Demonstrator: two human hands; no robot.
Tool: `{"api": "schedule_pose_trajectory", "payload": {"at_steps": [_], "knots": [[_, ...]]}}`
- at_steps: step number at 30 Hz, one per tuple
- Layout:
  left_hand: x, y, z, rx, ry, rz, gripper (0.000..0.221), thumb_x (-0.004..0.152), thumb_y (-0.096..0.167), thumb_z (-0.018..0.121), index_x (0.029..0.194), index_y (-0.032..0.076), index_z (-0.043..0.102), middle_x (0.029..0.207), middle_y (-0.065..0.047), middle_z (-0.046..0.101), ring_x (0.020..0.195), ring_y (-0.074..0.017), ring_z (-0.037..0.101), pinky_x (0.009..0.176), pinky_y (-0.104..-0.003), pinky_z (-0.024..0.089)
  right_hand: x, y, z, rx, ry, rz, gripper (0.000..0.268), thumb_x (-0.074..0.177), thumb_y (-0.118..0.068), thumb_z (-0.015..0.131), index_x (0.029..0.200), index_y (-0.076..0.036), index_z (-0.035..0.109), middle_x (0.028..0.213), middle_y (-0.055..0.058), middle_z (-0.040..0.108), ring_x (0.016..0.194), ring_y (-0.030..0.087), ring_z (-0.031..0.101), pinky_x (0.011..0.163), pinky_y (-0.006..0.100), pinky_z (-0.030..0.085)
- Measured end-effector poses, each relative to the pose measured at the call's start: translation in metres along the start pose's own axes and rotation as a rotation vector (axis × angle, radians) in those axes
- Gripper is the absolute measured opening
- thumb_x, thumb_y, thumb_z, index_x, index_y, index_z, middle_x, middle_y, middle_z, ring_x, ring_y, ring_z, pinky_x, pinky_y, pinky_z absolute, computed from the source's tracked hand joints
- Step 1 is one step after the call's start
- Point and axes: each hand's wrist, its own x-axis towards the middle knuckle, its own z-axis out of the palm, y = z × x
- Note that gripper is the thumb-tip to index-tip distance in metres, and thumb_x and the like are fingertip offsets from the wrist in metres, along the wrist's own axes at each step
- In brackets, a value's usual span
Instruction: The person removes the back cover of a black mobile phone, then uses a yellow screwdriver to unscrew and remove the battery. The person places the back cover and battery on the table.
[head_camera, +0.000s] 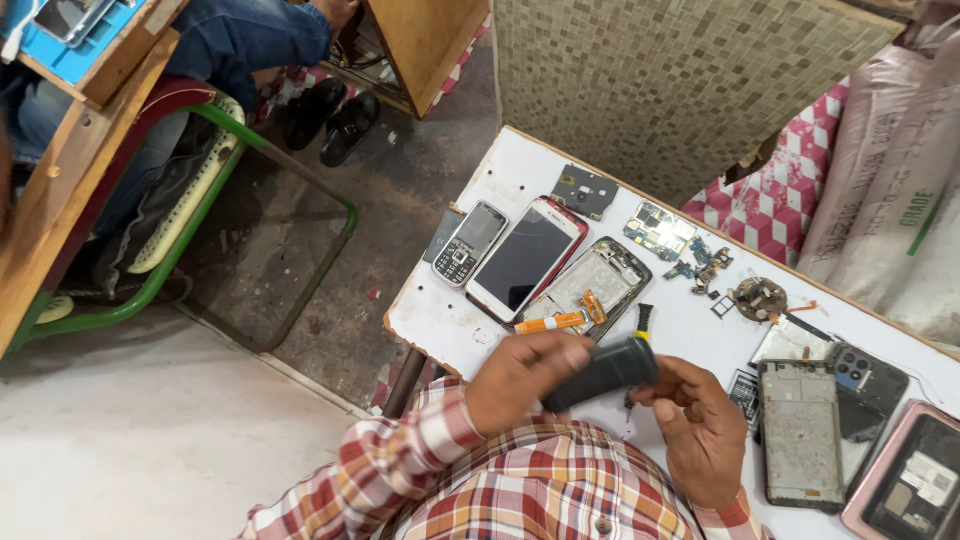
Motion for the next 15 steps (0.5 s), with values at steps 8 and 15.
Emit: {"api": "schedule_pose_trajectory", "payload": {"at_steps": [8, 15], "knots": [[-0.008, 0.052, -0.078, 0.353, 0.461, 0.241, 0.033, 0.107, 0.033, 0.055, 0.127, 0.007, 0.051, 0.094, -0.011, 0.076, 0.075, -0.0122, 0.062, 0.067, -0.027, 0.048, 0.007, -0.022, 0.012, -0.259, -0.135, 0.11, 0.032, 0.088, -0.016, 0.075, 0.116, -0.002, 0.073, 0.098, 0.011, 0.082, 0.088, 0.016, 0.077, 0.082, 0.029, 0.06], [0.013, 0.032, -0.051, 1.333, 0.623, 0.524, 0.027, 0.097, 0.029, 0.072, 0.115, 0.009, 0.065, 0.116, -0.009, 0.065, 0.106, -0.0303, 0.06, 0.089, -0.045, 0.048, 0.008, -0.054, 0.001, -0.452, -0.249, 0.031, 0.028, 0.08, -0.022, 0.081, 0.103, -0.006, 0.077, 0.09, 0.007, 0.081, 0.081, 0.016, 0.076, 0.071, 0.029, 0.061]]}}
